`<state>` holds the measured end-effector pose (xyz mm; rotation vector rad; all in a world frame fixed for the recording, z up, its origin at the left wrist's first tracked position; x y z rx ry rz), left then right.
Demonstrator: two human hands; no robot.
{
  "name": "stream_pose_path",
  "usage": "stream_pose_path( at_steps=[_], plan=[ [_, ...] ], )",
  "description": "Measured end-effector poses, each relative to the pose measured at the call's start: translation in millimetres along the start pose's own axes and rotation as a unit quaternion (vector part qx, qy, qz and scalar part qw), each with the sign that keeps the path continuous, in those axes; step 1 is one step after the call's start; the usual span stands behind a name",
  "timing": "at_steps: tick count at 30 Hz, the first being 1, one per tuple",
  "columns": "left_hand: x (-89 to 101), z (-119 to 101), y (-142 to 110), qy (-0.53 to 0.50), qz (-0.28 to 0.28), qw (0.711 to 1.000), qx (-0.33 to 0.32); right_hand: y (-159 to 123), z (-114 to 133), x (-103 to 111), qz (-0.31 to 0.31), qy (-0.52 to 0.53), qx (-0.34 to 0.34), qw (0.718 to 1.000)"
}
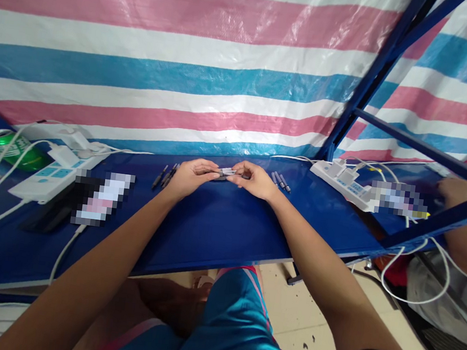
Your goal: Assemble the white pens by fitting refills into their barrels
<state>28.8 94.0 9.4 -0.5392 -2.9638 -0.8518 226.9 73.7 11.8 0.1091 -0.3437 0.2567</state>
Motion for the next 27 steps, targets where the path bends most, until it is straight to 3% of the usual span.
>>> stream_pose_path(
  at_steps=[6,11,20,24,27],
  plan=[
    [1.5,1.2,0.4,0.001,-0.003,1.000,-0.001,0.0,-5.5,-8.6,0.034,-0.032,-0.024,0.999],
    [-0.1,1.4,-0.1,0.000,-0.001,1.000,0.002,-2.7,2.7,-3.8,-0.001,0.000,-0.006,1.000],
    [-2.2,-0.2,-0.7,0.006,0.007,1.000,0.006,-0.7,-3.2,-3.9,0.023,-0.049,-0.009,0.998],
    [-5.7,0.1,-2.6,0.073,0.038,0.997,0.002,0.2,-3.6,7.8,-0.017,-0.081,0.037,0.996],
    [-8.4,-5.7,-2.3,0.184,0.077,0.979,-0.045,-0.5,-3.1,11.8,-0.034,-0.139,0.050,0.988]
  ],
)
Point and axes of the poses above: each hand's wrist, its own y-axis towards the middle knuckle, its own x-axis out of the back of the hand, z = x × y, the point moved 9 cm from there along y, towards the middle knuckle, and after that the axes turned 14 degrees about -x, right-handed, at the moved point
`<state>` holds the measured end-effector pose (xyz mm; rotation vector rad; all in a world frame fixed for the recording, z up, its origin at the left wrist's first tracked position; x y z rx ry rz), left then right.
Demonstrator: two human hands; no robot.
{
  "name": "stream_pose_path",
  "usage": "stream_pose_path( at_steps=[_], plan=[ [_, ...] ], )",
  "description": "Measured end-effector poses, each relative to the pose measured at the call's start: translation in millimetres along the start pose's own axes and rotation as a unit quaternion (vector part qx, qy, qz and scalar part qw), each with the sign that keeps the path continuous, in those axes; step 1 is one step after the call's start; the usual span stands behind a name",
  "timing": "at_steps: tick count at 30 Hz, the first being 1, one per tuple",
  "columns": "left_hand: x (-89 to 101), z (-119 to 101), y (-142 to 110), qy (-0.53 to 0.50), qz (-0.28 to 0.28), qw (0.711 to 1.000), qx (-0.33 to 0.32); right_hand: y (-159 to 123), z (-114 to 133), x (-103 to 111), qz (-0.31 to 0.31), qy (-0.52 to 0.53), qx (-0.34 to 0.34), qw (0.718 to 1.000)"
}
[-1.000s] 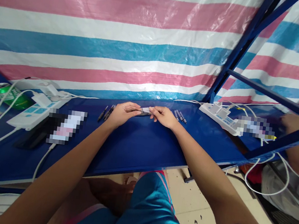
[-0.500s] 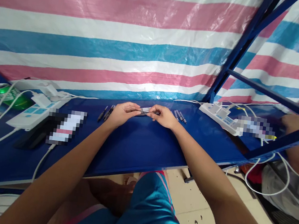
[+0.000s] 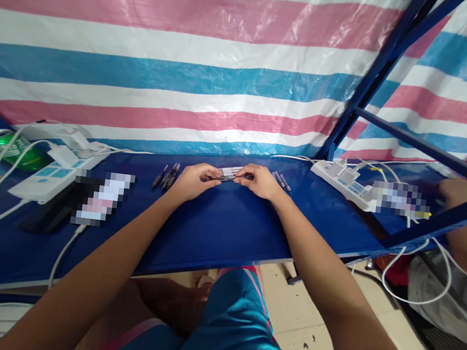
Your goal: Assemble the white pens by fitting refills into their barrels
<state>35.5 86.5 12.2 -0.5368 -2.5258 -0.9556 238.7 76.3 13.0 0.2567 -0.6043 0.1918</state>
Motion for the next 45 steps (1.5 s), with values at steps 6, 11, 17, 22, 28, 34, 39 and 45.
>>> stream_pose_path(
  at_steps=[6,11,17,22,28,34,39,45],
  plan=[
    [-0.1,-10.4,-0.4,0.199,0.053,0.975,-0.080,0.4,2.4,2.2,-0.038,-0.155,0.012,0.987],
    [7.2,-7.1,-1.4,0.236,0.044,0.968,-0.069,3.4,-14.5,16.0,-0.052,-0.195,-0.028,0.979],
    [5.4,-2.6,-1.7,0.231,0.056,0.970,-0.060,5.1,-36.4,26.4,-0.022,-0.177,-0.106,0.978],
    [4.3,2.2,-2.9,0.229,0.059,0.970,-0.053,7.2,-38.1,25.4,-0.032,-0.150,-0.111,0.982],
    [3.9,4.9,-1.9,0.228,0.058,0.970,-0.052,10.1,-39.3,20.8,-0.041,-0.104,-0.104,0.988],
    [7.5,-1.5,-2.4,0.243,0.056,0.968,-0.039,10.0,-37.5,21.3,-0.037,-0.087,-0.100,0.990],
    [28.4,-10.9,-3.7,0.327,0.015,0.945,0.003,8.5,-34.8,36.3,-0.090,-0.148,-0.100,0.980],
    [58.9,0.0,-11.3,0.453,0.015,0.886,0.101,1.0,-55.9,63.4,-0.193,-0.270,-0.189,0.924]
  ],
)
Point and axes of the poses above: each hand's wrist, its own y-axis towards the middle knuckle, its own x-axis out of the back of the hand, z = x × y, the point moved 9 cm from there along y, towards the middle knuckle, and after that the axes turned 14 degrees about -x, right-handed, at the moved point
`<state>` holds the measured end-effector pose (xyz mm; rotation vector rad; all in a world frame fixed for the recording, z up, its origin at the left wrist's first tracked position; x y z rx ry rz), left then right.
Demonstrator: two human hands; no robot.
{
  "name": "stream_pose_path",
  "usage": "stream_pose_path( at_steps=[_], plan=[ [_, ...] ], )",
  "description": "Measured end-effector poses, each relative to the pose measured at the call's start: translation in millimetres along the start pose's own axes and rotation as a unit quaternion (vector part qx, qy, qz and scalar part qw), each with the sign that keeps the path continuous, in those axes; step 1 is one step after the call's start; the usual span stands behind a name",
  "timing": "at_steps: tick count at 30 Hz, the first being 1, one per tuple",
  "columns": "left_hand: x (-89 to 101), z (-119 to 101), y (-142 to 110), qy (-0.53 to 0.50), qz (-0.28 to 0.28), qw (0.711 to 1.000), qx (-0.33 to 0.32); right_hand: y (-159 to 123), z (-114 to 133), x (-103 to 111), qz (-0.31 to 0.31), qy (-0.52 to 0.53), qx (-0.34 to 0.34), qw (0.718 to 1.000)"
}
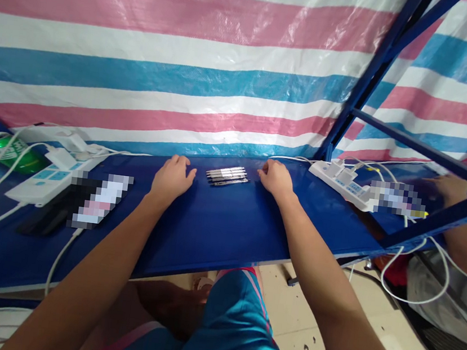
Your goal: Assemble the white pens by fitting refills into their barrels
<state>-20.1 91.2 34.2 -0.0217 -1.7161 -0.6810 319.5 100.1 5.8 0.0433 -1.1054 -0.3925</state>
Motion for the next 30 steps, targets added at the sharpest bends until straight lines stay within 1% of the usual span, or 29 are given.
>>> stream_pose_path(
  at_steps=[3,6,9,15,18,22,27,30],
  plan=[
    [0.4,13.3,-3.8,0.048,0.026,0.998,0.039,0.8,-10.0,-4.2,-0.009,-0.043,-0.023,0.999],
    [-2.7,19.7,-6.6,0.043,0.054,0.996,0.064,1.2,-13.3,-8.4,-0.009,-0.056,-0.029,0.998],
    [-5.7,20.6,-7.6,0.033,0.076,0.994,0.075,2.4,-14.4,-11.8,0.003,-0.064,-0.033,0.997],
    [-3.0,22.5,-7.7,0.041,0.072,0.993,0.082,2.9,-19.0,-14.2,0.018,-0.074,-0.057,0.995],
    [-3.6,23.6,-8.3,0.046,0.080,0.992,0.085,2.1,-16.7,-17.1,0.035,-0.069,-0.051,0.996],
    [-0.8,22.8,-9.0,0.046,0.072,0.992,0.092,1.3,-12.5,-20.2,0.058,-0.070,-0.049,0.995],
    [-1.9,18.3,-8.8,0.044,0.097,0.990,0.090,-2.0,-2.6,-22.1,0.066,-0.084,-0.026,0.994],
    [-2.8,16.4,-7.7,0.039,0.099,0.991,0.080,-3.6,1.1,-22.6,0.065,-0.082,-0.015,0.994]
  ],
)
Point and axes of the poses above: each hand's wrist, its own y-axis towards the middle knuckle, its own x-axis out of the back of the hand, z = x × y, the point moved 9 cm from there along y, towards the middle knuckle, and after that the axes turned 14 degrees about -x, right-handed, at the moved point
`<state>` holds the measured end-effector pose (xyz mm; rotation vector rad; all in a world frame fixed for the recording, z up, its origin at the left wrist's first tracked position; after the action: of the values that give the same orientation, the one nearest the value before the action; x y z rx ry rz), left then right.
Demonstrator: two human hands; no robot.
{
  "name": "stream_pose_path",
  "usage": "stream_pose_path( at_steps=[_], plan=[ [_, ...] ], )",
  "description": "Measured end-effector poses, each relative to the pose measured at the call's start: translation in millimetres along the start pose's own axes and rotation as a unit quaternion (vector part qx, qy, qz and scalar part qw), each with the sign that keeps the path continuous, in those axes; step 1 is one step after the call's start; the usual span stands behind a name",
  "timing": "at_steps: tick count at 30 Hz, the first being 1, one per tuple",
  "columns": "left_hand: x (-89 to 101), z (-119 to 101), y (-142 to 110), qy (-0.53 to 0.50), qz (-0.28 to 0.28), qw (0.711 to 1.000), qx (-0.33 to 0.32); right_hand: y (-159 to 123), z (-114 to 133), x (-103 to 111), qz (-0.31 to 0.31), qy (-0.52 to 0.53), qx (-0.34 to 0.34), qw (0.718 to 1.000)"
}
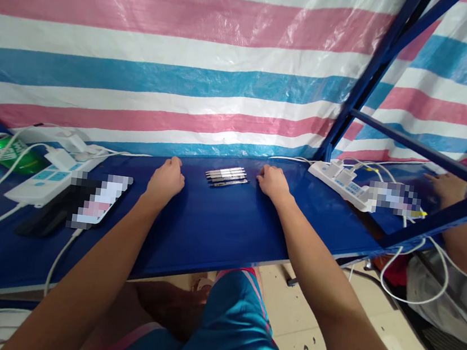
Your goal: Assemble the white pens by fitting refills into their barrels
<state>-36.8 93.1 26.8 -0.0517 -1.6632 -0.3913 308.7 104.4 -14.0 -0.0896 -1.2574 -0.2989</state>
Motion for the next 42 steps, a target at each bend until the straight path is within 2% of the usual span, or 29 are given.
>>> stream_pose_path(
  at_steps=[4,8,11,15,19,24,28,32,35,42],
  plan=[
    [-2.4,1.5,3.5,-0.032,-0.023,0.999,-0.008,-0.6,2.8,0.9,-0.005,0.009,0.012,1.000],
    [0.9,-2.7,9.5,-0.107,-0.091,0.989,-0.044,-0.4,7.3,3.9,-0.014,0.028,0.029,0.999],
    [6.6,-12.3,12.2,-0.196,-0.152,0.964,-0.095,-0.9,12.0,6.7,-0.018,0.050,0.046,0.998],
    [13.0,-27.3,11.5,-0.296,-0.205,0.920,-0.155,-2.8,17.2,11.2,-0.020,0.141,0.072,0.987],
    [12.7,-39.4,10.9,-0.357,-0.198,0.894,-0.184,-5.7,21.4,14.9,-0.033,0.208,0.092,0.973],
    [18.9,-55.4,6.1,-0.331,-0.186,0.892,-0.244,-15.2,32.6,21.5,-0.030,0.292,0.127,0.947],
    [20.4,-70.5,0.9,-0.305,-0.163,0.889,-0.300,-24.6,46.0,17.7,0.041,0.375,0.161,0.912],
    [17.9,-81.8,-2.9,-0.301,-0.147,0.881,-0.334,-34.1,61.7,6.8,0.121,0.410,0.196,0.882],
    [15.5,-85.7,-4.4,-0.304,-0.146,0.876,-0.345,-39.0,68.6,6.4,0.120,0.417,0.210,0.876],
    [10.8,-88.7,-5.7,-0.313,-0.140,0.869,-0.357,-42.5,70.8,9.8,0.112,0.435,0.196,0.872]
  ],
)
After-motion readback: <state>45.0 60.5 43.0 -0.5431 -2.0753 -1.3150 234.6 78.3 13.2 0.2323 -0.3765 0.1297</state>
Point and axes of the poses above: each hand's wrist, its own y-axis towards the middle knuckle, its own x-axis out of the back of the hand, z = x × y, the point moved 9 cm from there along y, towards the middle knuckle, and after that the axes turned 14 degrees about -x, right-handed, at the moved point
